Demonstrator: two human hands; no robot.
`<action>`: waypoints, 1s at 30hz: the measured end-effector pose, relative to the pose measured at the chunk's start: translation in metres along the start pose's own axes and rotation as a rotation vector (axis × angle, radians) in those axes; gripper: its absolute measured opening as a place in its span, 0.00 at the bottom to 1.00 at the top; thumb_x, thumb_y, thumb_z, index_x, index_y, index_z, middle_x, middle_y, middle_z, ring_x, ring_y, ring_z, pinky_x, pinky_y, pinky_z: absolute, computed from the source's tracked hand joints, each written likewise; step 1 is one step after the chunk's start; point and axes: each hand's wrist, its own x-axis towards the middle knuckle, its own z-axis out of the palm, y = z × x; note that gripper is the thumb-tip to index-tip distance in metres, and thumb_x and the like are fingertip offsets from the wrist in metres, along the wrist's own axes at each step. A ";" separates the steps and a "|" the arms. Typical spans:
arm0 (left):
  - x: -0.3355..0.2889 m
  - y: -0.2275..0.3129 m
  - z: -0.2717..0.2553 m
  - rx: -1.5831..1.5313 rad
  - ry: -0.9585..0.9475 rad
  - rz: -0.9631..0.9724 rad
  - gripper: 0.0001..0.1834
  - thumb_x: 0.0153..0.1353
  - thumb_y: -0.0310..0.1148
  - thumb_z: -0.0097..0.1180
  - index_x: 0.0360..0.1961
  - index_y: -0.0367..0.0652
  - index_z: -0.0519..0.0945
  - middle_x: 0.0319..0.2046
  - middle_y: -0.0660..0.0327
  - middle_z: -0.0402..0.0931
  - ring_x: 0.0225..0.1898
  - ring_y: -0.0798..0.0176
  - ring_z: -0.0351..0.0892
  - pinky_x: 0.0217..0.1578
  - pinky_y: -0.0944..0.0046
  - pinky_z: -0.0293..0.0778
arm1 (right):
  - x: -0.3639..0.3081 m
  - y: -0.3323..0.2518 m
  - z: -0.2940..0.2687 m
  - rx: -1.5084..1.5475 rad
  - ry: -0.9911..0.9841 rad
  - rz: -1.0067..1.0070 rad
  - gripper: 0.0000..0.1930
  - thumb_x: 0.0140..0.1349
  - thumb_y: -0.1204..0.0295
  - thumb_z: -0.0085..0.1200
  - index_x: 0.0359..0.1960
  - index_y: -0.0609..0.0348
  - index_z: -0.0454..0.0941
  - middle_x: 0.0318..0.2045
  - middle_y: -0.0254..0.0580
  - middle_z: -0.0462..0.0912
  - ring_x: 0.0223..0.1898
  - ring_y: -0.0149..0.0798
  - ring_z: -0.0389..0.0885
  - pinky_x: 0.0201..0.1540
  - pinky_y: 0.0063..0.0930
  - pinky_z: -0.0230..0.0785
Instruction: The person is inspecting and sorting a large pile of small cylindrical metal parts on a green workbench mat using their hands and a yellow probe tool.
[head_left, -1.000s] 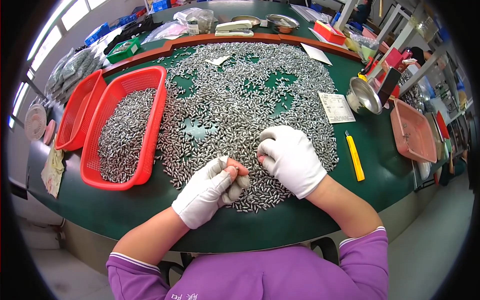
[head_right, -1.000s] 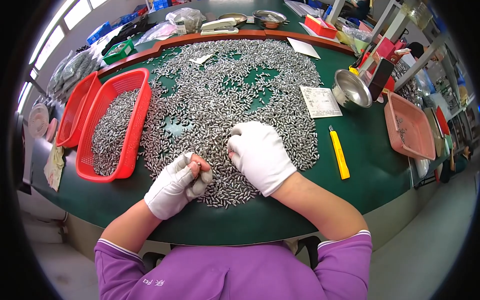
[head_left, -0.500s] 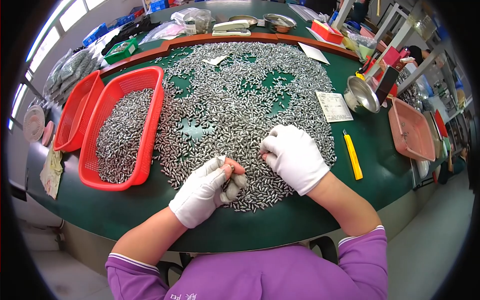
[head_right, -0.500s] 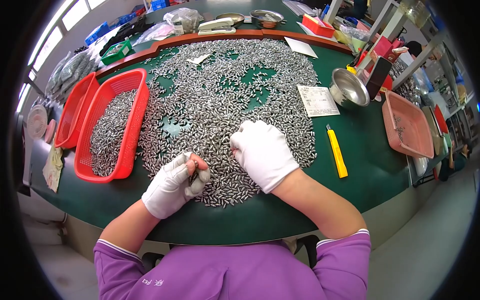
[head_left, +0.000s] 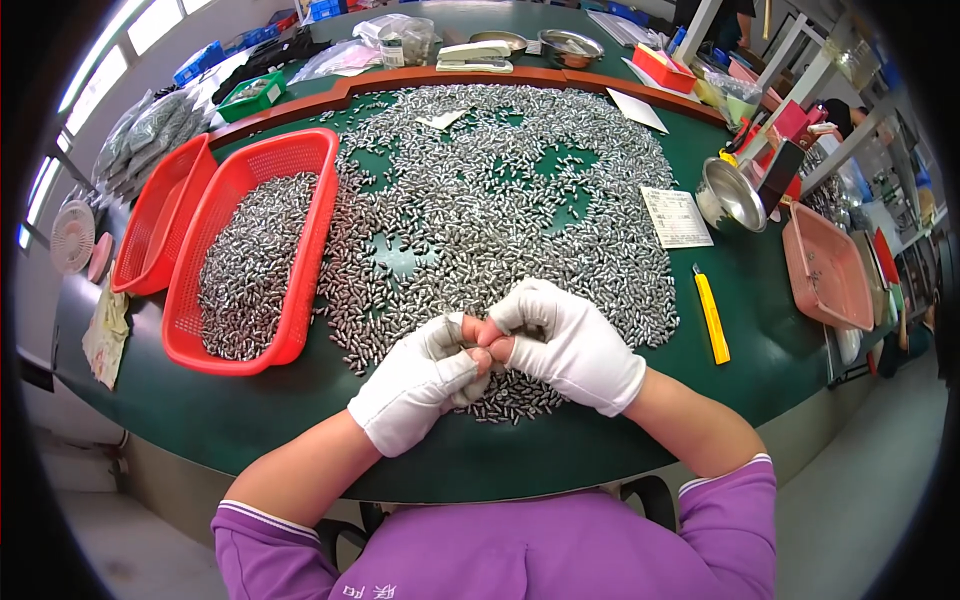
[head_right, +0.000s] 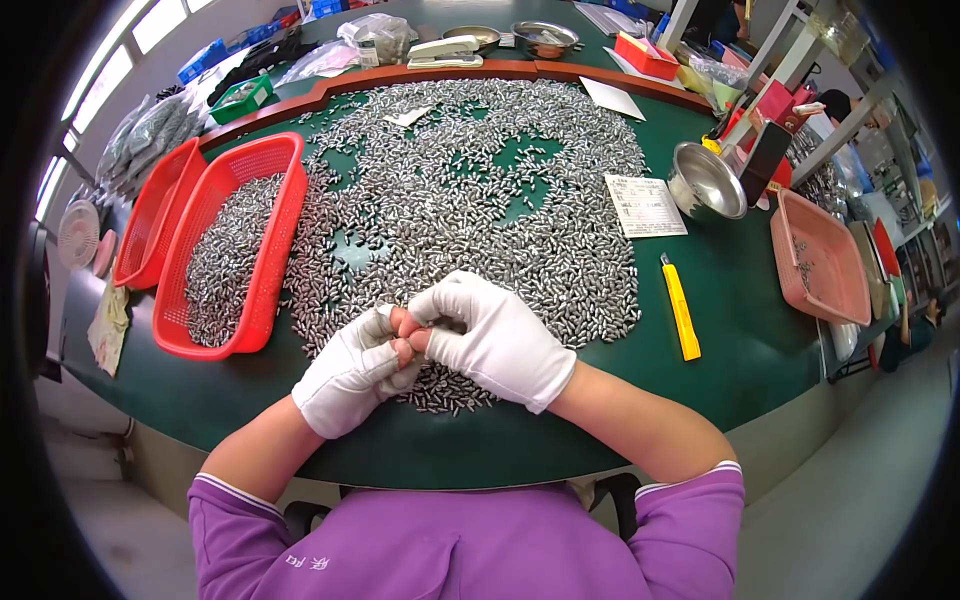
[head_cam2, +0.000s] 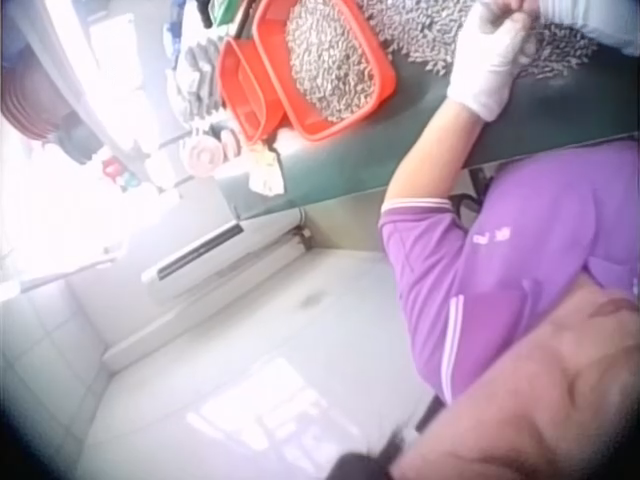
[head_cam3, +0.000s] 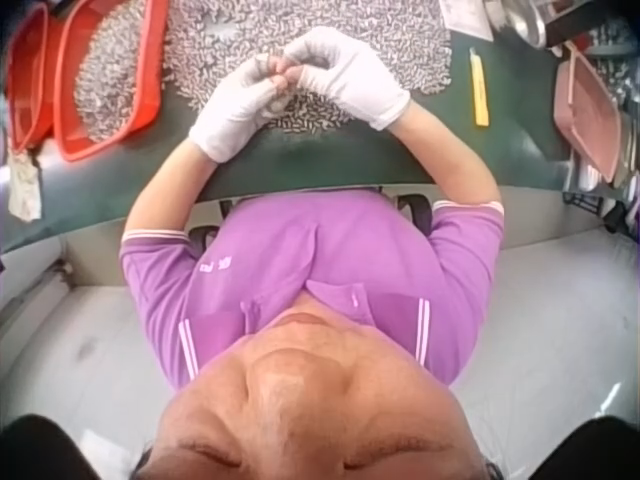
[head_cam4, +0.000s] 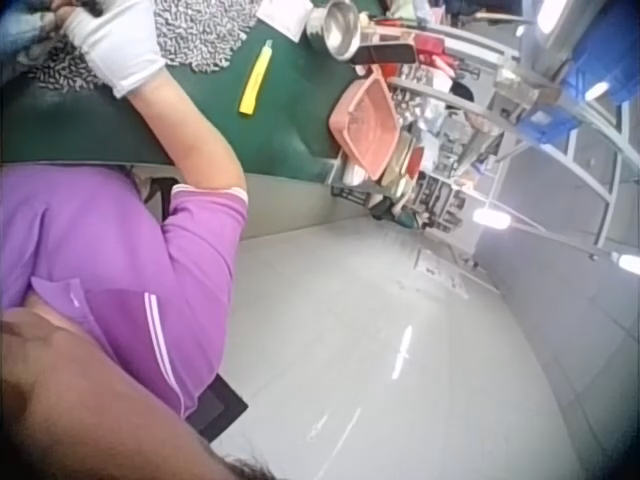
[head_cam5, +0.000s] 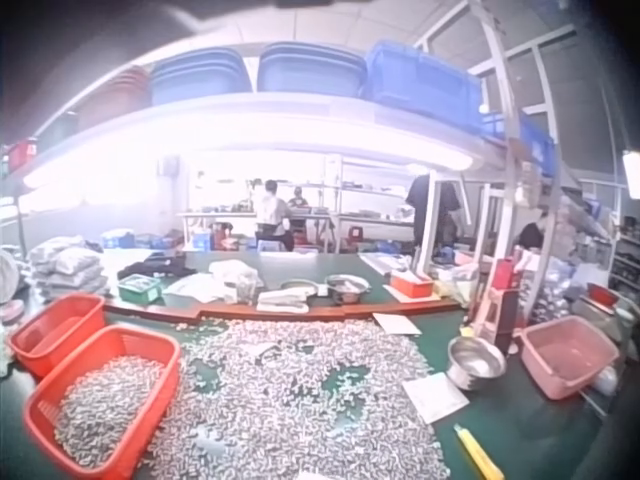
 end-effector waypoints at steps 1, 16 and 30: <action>0.000 0.000 0.000 0.016 0.013 0.006 0.12 0.63 0.34 0.59 0.44 0.46 0.73 0.37 0.66 0.75 0.30 0.76 0.69 0.31 0.76 0.66 | 0.000 0.000 0.000 0.000 0.000 0.000 0.05 0.59 0.77 0.61 0.37 0.59 0.80 0.35 0.35 0.76 0.38 0.27 0.76 0.42 0.22 0.70; -0.002 0.003 -0.001 0.072 0.021 0.011 0.08 0.67 0.39 0.55 0.41 0.47 0.75 0.34 0.68 0.76 0.27 0.77 0.69 0.30 0.77 0.65 | 0.010 0.017 -0.024 -1.075 0.168 -0.151 0.07 0.51 0.68 0.62 0.32 0.51 0.80 0.33 0.35 0.79 0.38 0.44 0.78 0.42 0.37 0.72; -0.001 0.006 0.003 0.013 -0.016 -0.020 0.14 0.63 0.32 0.57 0.48 0.43 0.70 0.36 0.65 0.74 0.30 0.74 0.68 0.34 0.74 0.67 | 0.011 0.012 -0.020 -0.977 0.184 -0.278 0.05 0.51 0.71 0.62 0.30 0.52 0.81 0.32 0.37 0.79 0.36 0.43 0.79 0.39 0.36 0.72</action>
